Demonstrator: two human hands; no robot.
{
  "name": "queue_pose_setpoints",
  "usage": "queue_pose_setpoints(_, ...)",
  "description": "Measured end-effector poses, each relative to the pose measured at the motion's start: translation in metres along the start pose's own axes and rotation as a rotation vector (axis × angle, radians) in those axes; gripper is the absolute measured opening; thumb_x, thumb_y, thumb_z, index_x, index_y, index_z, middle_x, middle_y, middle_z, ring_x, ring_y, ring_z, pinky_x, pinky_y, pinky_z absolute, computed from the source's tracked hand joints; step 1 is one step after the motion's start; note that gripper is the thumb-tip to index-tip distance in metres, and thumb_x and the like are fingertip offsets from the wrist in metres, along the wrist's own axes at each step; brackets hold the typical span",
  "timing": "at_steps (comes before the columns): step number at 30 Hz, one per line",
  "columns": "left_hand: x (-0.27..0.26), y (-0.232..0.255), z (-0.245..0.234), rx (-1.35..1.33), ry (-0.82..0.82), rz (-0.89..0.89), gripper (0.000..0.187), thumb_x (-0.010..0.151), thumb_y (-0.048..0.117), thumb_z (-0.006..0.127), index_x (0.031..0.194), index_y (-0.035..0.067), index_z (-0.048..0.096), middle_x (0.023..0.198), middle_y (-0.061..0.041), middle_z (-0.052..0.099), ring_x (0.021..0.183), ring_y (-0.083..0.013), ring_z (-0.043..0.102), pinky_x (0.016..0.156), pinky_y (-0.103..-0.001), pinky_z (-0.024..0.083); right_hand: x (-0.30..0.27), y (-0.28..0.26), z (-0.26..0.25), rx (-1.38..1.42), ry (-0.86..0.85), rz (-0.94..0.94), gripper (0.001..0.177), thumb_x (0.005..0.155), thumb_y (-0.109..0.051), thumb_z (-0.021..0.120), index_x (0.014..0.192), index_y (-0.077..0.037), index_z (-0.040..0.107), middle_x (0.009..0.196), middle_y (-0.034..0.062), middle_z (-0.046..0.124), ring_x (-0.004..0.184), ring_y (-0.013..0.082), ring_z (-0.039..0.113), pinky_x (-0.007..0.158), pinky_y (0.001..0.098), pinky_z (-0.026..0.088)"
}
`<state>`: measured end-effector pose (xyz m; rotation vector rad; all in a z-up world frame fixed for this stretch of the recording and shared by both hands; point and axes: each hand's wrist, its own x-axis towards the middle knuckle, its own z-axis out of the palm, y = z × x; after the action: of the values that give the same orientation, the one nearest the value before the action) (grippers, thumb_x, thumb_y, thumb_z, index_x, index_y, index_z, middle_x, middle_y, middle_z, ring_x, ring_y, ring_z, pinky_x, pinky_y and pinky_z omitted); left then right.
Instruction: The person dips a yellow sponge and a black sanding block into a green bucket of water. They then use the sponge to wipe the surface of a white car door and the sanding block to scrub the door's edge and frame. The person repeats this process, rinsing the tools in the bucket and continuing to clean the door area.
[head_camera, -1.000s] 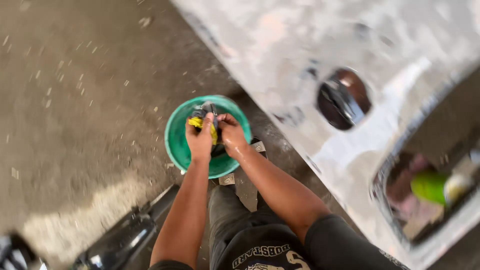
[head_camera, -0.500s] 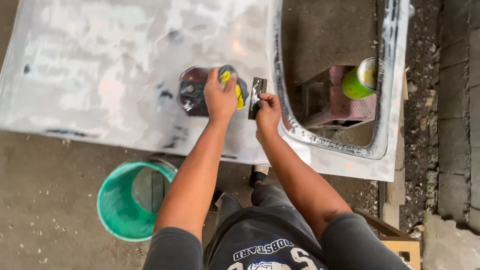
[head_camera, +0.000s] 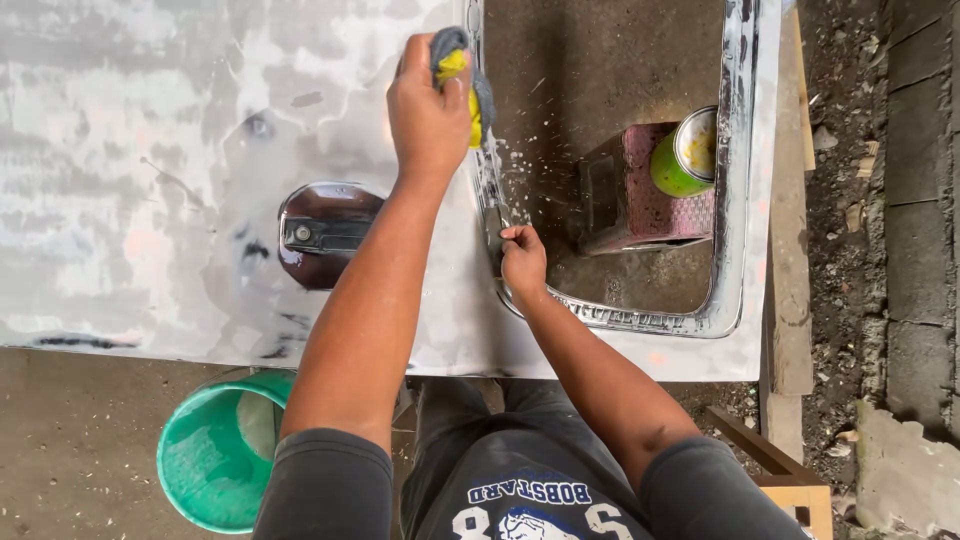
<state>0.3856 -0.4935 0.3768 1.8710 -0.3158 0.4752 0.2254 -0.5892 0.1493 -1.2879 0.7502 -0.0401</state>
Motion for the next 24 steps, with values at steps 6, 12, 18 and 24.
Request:
queue_pose_setpoints(6,-0.049,-0.061,-0.002,0.523,-0.418,-0.575,0.077,0.096,0.030,0.068,0.161,0.024,0.027,0.155,-0.021,0.037,0.116,-0.0465,0.061,0.095,-0.051,0.052,0.008,0.010,-0.009,-0.189,0.045,-0.002,0.016,0.090,0.001,0.056,0.099,-0.009,0.064,0.077,0.0001,0.057,0.063,0.0090,0.048,0.056,0.0276,0.040)
queue_pose_setpoints(12,-0.139,-0.138,-0.008,0.863,-0.603,-0.176,0.079,0.094,0.043,0.066,0.162,0.022,0.031,0.170,-0.017,0.017,0.153,-0.0416,0.021,0.120,-0.061,0.021,0.020,0.008,-0.006,-0.383,0.085,-0.178,0.015,0.090,-0.002,0.059,0.102,-0.008,0.066,0.083,0.0022,0.065,0.070,0.0126,0.055,0.067,0.0292,0.048)
queue_pose_setpoints(18,-0.105,-0.153,0.013,0.849,-0.757,-0.061,0.069,0.097,0.047,0.058,0.159,0.032,0.031,0.169,-0.016,0.015,0.153,-0.0410,0.017,0.121,-0.059,0.014,0.024,-0.036,0.025,-0.532,0.114,-0.400,0.015,0.091,-0.005,0.066,0.106,-0.007,0.068,0.098,0.0105,0.066,0.084,0.0231,0.065,0.076,0.0331,0.052)
queue_pose_setpoints(24,-0.009,-0.192,0.041,0.815,-0.807,-0.004,0.069,0.100,0.048,0.053,0.162,0.036,0.026,0.170,-0.014,0.014,0.155,-0.0399,0.014,0.123,-0.058,0.011,0.092,-0.070,0.069,-0.577,0.184,-0.545,0.016,0.090,-0.005,0.070,0.106,-0.007,0.069,0.102,0.0125,0.067,0.091,0.0290,0.066,0.080,0.0377,0.054)
